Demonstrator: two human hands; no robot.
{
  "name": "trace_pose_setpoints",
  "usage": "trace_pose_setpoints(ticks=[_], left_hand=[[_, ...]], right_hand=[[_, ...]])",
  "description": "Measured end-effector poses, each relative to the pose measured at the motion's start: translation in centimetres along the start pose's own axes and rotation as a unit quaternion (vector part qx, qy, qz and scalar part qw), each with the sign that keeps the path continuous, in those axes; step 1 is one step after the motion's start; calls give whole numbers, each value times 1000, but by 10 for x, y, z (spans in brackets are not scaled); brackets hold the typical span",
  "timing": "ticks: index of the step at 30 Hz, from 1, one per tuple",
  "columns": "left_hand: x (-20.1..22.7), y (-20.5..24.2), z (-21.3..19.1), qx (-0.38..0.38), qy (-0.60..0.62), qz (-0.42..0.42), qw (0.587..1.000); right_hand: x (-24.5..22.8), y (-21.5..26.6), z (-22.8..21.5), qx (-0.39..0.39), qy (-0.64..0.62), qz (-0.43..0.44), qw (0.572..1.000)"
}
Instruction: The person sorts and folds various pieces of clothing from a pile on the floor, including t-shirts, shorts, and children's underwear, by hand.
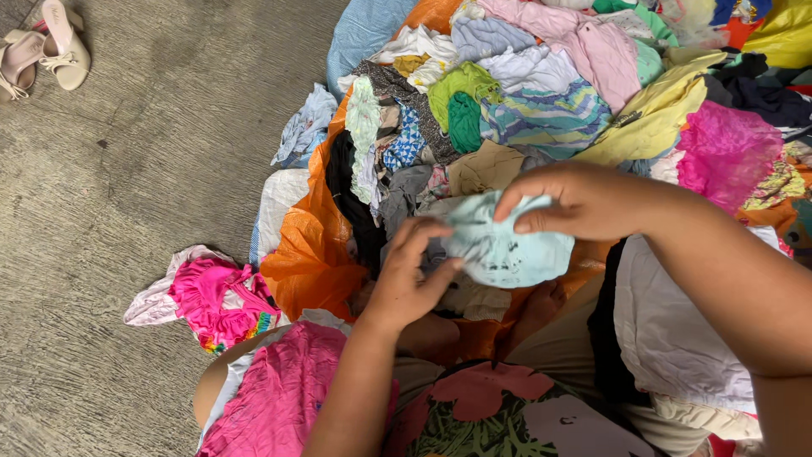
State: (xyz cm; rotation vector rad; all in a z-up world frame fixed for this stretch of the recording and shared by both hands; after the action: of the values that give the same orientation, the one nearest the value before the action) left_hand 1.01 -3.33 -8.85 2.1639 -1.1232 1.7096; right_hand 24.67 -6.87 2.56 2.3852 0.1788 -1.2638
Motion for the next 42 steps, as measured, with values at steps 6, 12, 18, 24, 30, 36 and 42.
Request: trace_pose_setpoints(ticks=[6,12,18,24,30,36,42], left_hand=[[21,-21,34,-2,32,93,995],[-4,9,33,-37,36,-6,999],[-3,37,-5,-43,-129,24,990],[-12,45,-21,-105,-494,-156,849],[6,47,-22,11,-550,-93,830],[35,35,-60,-82,-467,-366,801],[-15,57,-79,-23,-199,-179,963]], right_hand=[[-7,9,13,-21,29,14,999],[35,29,-9,89,125,68,986],[67,44,-8,21,61,-5,998],[66,33,24,25,135,-20,990],[112,15,54,208,479,-4,853],[145,8,41,111,426,208,873],[126,23,8,301,360,22,883]])
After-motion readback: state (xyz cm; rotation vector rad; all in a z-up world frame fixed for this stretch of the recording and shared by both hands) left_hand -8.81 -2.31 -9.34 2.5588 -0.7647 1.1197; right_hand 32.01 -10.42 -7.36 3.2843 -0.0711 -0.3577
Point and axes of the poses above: each hand's wrist, its own y-axis away from the middle knuckle, its own z-axis out of the palm, x = y × z, the point moved 2 cm from there along -y, towards the middle knuckle, and after that the axes turned 6 degrees about -y, right-handed, at the moved point
